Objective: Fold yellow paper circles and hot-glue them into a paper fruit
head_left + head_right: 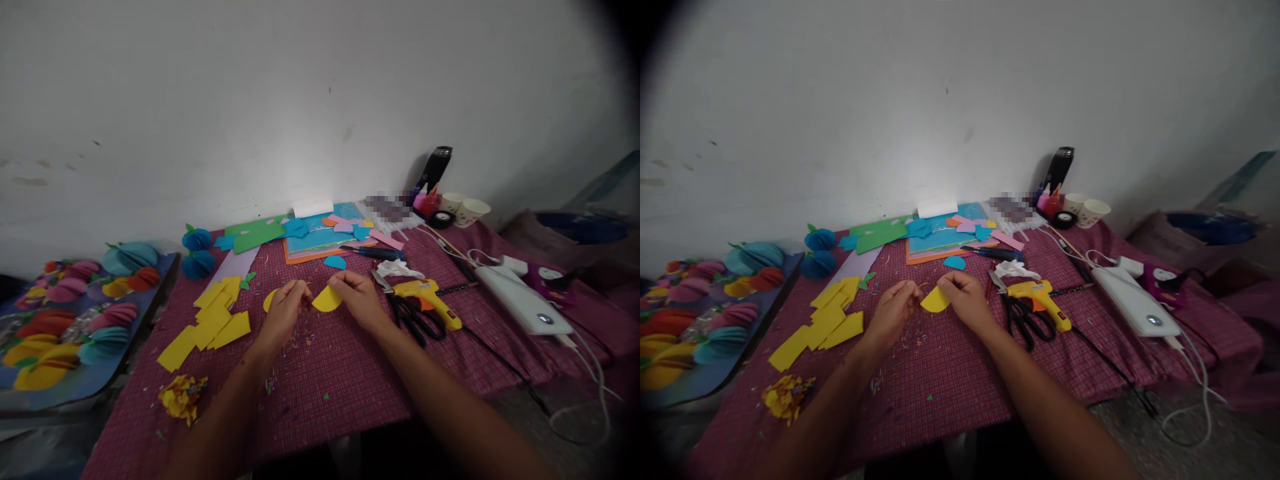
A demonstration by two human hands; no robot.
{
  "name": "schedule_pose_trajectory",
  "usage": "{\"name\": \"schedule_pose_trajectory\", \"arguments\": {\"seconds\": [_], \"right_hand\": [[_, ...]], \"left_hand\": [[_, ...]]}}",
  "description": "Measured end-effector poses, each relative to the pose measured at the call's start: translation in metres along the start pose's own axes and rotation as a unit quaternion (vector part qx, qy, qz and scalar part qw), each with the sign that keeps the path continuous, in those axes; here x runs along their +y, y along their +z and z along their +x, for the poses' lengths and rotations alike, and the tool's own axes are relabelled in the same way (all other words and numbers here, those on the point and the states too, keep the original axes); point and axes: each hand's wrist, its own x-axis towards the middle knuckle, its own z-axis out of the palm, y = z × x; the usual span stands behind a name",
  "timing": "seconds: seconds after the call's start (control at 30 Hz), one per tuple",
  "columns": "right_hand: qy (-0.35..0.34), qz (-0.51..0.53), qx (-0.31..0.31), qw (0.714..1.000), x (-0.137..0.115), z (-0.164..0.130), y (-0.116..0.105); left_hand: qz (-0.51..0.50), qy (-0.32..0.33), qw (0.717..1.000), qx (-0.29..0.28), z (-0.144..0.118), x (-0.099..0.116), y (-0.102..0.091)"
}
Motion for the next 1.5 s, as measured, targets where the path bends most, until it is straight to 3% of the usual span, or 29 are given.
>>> {"name": "schedule_pose_trajectory", "arguments": {"seconds": [0.17, 0.27, 0.4, 0.67, 1.07, 1.17, 1.33, 1.5], "right_hand": [[0.004, -0.015, -0.002, 1.000, 0.000, 0.001, 0.001], [0.007, -0.028, -0.010, 1.000, 0.001, 0.001, 0.001], [0.004, -0.037, -0.022, 0.999, 0.002, 0.000, 0.002], [0.002, -0.050, -0.027, 0.998, 0.005, 0.003, -0.001], [0.027, -0.080, -0.006, 0.996, 0.000, 0.002, 0.000], [0.027, -0.081, 0.008, 0.996, 0.000, 0.002, 0.000], [0.020, -0.084, 0.025, 0.996, 0.000, 0.003, 0.000], [0.015, -0.065, -0.006, 0.998, 0.002, 0.002, 0.000]], "left_hand": [[0.113, 0.022, 0.993, -0.027, -0.003, 0.005, 0.001], [0.152, 0.041, 0.986, -0.060, -0.005, 0.005, 0.002], [0.185, 0.039, 0.980, -0.062, -0.004, 0.003, 0.001], [0.135, 0.034, 0.990, -0.002, -0.004, 0.007, 0.003], [0.030, 0.042, 0.992, 0.118, 0.005, -0.006, -0.005], [0.003, 0.029, 0.993, 0.113, 0.004, -0.004, -0.004], [0.045, 0.015, 0.998, 0.041, 0.000, 0.000, -0.002], [0.045, 0.036, 0.996, 0.068, 0.002, -0.003, -0.003]]}}
